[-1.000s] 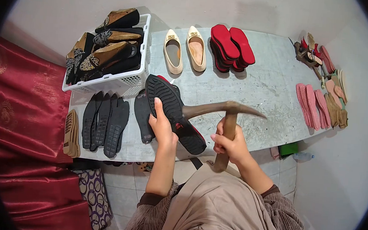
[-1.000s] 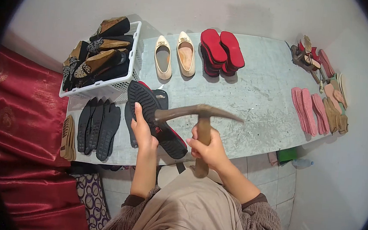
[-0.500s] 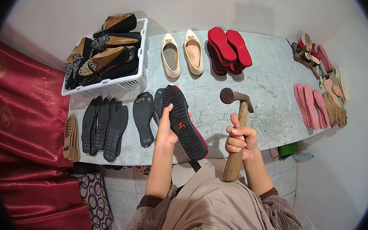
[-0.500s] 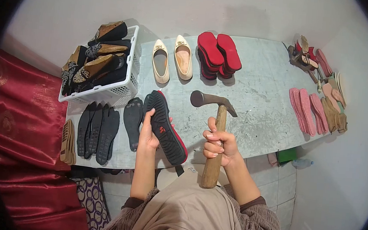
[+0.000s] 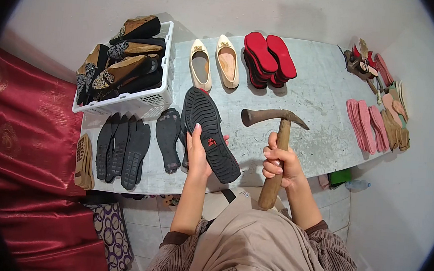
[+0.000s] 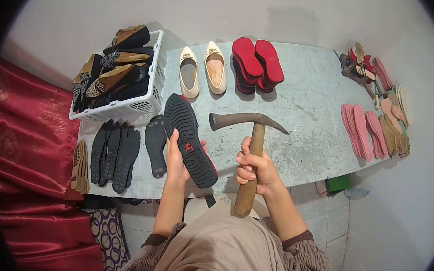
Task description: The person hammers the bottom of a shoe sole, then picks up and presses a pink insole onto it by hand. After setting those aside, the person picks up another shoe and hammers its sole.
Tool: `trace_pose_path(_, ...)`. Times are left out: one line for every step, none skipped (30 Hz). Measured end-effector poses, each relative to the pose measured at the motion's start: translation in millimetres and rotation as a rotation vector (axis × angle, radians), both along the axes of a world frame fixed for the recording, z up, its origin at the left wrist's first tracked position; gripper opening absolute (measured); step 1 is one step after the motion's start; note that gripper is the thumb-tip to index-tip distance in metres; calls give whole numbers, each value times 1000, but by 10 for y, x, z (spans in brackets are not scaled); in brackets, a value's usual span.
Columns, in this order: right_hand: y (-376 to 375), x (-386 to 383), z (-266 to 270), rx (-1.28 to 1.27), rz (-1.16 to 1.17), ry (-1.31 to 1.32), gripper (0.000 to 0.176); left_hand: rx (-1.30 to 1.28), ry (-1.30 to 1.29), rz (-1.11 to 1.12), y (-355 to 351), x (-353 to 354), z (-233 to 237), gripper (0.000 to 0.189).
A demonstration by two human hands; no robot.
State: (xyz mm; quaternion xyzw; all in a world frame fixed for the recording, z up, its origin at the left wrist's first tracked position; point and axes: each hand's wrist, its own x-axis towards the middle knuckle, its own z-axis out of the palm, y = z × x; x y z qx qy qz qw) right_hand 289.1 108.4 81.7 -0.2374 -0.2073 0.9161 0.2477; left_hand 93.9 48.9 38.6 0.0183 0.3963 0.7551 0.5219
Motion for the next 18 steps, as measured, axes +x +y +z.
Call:
trace_pose_path(-8, -18, 41, 76, -26, -107, 23, 25, 161, -1, -5, 4, 10, 38)
trace_pose_path(-24, -36, 70, 76, -25, -107, 23, 25, 161, 0, 1, 6, 0, 38)
trace_pose_path(-45, -58, 93, 182, -92, -207, 20, 50, 243, 42, 11, 8, -23, 35)
trace_pose_path(-63, -84, 103, 289, -159, -306, 18, 75, 325, 84, 22, 10, -44, 32)
trace_pose_path(-81, -122, 105, 290, -159, -305, 18, 76, 325, 85, 35, 14, -63, 32)
trace_pose_path(-103, -161, 105, 432, -237, -431, 16, 94, 364, 120, 47, 21, -79, 30)
trace_pose_path(-125, -178, 100, 573, -315, -557, 16, 111, 404, 156, 53, 23, -86, 28)
trace_pose_path(-126, -159, -61, 727, -367, -523, 19, 111, 404, 156, 42, 20, -84, 28)
trace_pose_path(-147, -144, -148, 815, -374, -507, 19, 117, 400, 124, 22, 21, -75, 29)
trace_pose_path(-170, -162, -347, 1139, -472, -606, 17, 123, 397, 92, 11, 23, -62, 31)
trace_pose_path(-181, -179, -521, 1466, -568, -700, 16, 123, 397, 91, 17, 38, -34, 31)
trace_pose_path(-210, -229, -202, 1511, -470, -703, 16, 132, 422, 132, 28, 65, -2, 33)
trace_pose_path(-230, -251, -198, 1517, -349, -778, 16, 142, 447, 172, 41, 84, 15, 35)
trace_pose_path(-241, -279, -173, 1522, -257, -814, 17, 145, 447, 169, 60, 79, -22, 35)
trace_pose_path(-256, -294, -144, 1521, -165, -848, 18, 81, 525, 221, 76, 61, -74, 36)
trace_pose_path(-275, -288, -125, 1517, -166, -849, 18, 13, 604, 274, 70, 38, -118, 38)
trace_pose_path(-274, -294, -105, 1510, -197, -840, 17, 14, 606, 275, 62, 1, -150, 38)
trace_pose_path(-268, -301, -99, 1502, -226, -830, 17, 42, 538, 258, 47, -36, -158, 38)
